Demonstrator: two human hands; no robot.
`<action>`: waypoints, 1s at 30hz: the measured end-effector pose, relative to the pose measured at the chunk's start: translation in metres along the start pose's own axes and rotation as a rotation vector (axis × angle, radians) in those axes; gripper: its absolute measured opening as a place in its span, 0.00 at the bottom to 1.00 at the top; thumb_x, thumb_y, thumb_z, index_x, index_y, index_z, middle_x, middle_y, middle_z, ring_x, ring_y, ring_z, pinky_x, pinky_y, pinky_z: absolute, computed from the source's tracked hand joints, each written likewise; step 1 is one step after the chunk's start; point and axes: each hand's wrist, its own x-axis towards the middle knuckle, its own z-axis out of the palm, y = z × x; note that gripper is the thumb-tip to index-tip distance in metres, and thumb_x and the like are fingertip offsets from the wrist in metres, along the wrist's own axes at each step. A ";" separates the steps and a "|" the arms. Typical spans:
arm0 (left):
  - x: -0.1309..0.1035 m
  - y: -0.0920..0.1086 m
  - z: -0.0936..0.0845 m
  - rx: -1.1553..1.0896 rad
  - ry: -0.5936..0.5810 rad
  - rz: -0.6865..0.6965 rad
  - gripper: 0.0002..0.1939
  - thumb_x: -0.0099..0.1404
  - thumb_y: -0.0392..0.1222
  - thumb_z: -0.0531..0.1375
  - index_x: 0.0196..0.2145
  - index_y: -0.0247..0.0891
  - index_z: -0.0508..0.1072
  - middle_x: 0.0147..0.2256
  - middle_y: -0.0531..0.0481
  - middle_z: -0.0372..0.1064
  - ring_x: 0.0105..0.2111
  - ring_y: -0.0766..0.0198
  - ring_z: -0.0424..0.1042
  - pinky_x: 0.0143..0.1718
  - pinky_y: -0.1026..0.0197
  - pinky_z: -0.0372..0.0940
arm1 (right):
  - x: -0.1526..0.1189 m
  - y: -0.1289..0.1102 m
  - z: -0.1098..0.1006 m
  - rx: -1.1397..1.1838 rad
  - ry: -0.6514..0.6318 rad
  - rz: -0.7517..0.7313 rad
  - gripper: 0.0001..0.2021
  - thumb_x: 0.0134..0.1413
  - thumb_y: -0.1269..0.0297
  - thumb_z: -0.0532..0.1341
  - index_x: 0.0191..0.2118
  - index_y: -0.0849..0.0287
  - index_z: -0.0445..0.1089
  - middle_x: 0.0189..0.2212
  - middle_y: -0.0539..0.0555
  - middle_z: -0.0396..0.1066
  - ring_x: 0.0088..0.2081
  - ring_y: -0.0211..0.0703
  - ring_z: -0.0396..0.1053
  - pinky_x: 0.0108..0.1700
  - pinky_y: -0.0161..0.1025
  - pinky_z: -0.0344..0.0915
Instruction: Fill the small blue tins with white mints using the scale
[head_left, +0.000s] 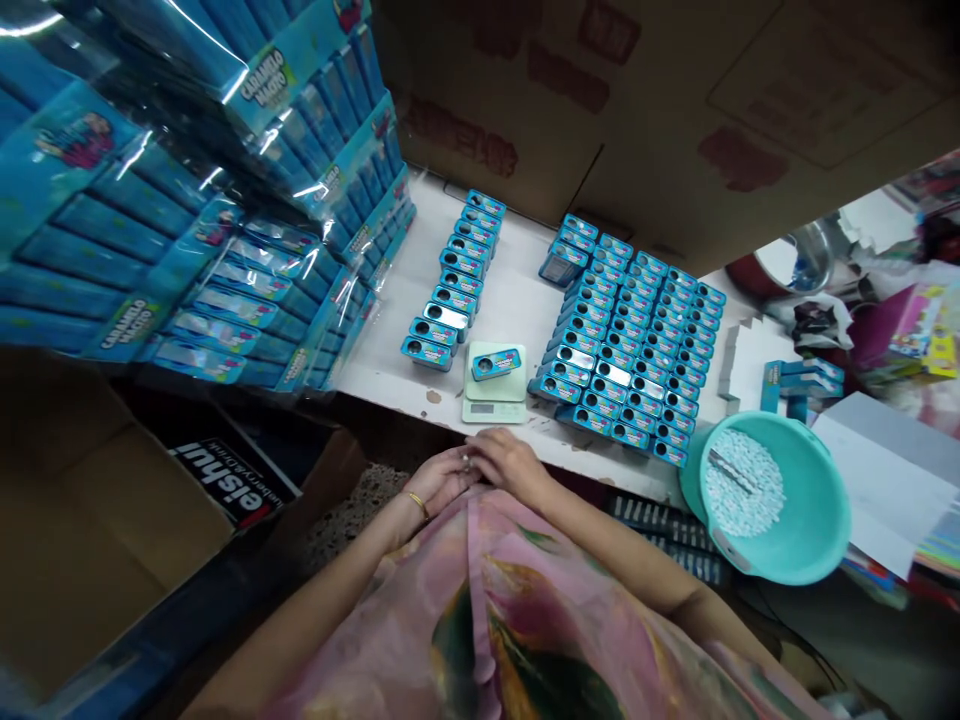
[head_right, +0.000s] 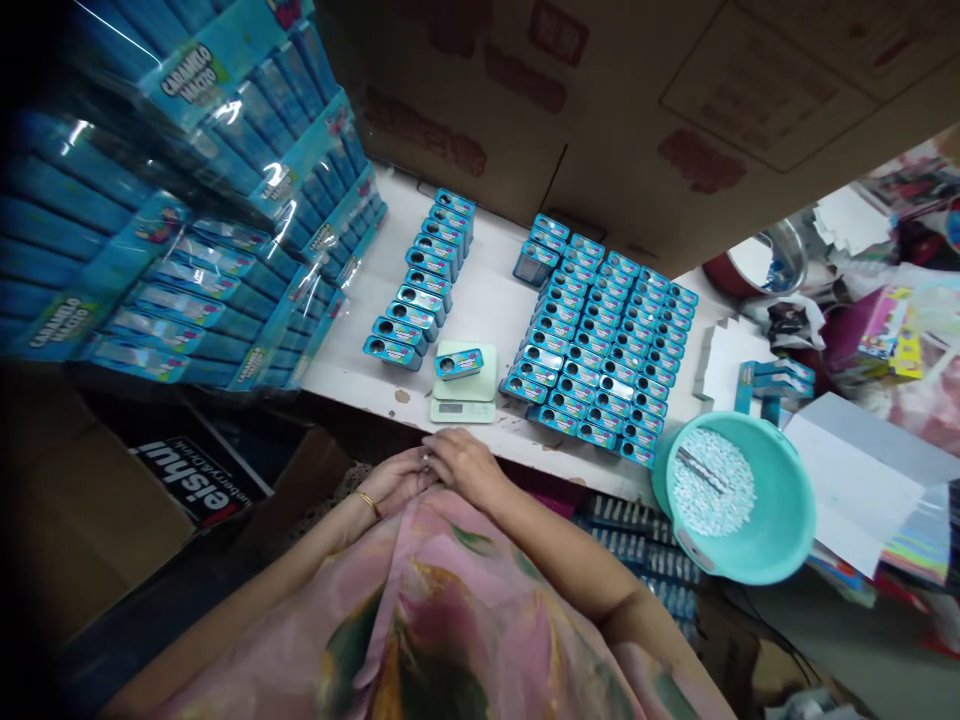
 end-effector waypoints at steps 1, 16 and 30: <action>0.000 0.002 -0.002 -0.033 0.024 0.012 0.13 0.49 0.21 0.52 0.31 0.29 0.71 0.30 0.42 0.71 0.31 0.63 0.70 0.35 0.62 0.65 | 0.003 0.008 -0.006 0.002 0.090 0.057 0.14 0.54 0.66 0.51 0.48 0.57 0.60 0.42 0.56 0.64 0.45 0.41 0.60 0.46 0.39 0.60; -0.014 0.052 -0.023 -0.338 0.189 0.214 0.10 0.56 0.28 0.50 0.35 0.26 0.69 0.32 0.39 0.68 0.34 0.61 0.70 0.33 0.62 0.69 | 0.083 0.093 -0.040 0.065 0.119 0.342 0.21 0.44 0.68 0.57 0.47 0.56 0.58 0.37 0.49 0.68 0.37 0.39 0.65 0.40 0.34 0.60; 0.031 0.067 0.031 -0.387 0.099 0.214 0.12 0.61 0.37 0.47 0.27 0.31 0.67 0.25 0.43 0.67 0.27 0.61 0.69 0.30 0.58 0.67 | 0.052 -0.004 -0.064 -0.553 0.025 -0.049 0.15 0.51 0.70 0.52 0.47 0.59 0.60 0.41 0.57 0.64 0.42 0.47 0.57 0.42 0.42 0.52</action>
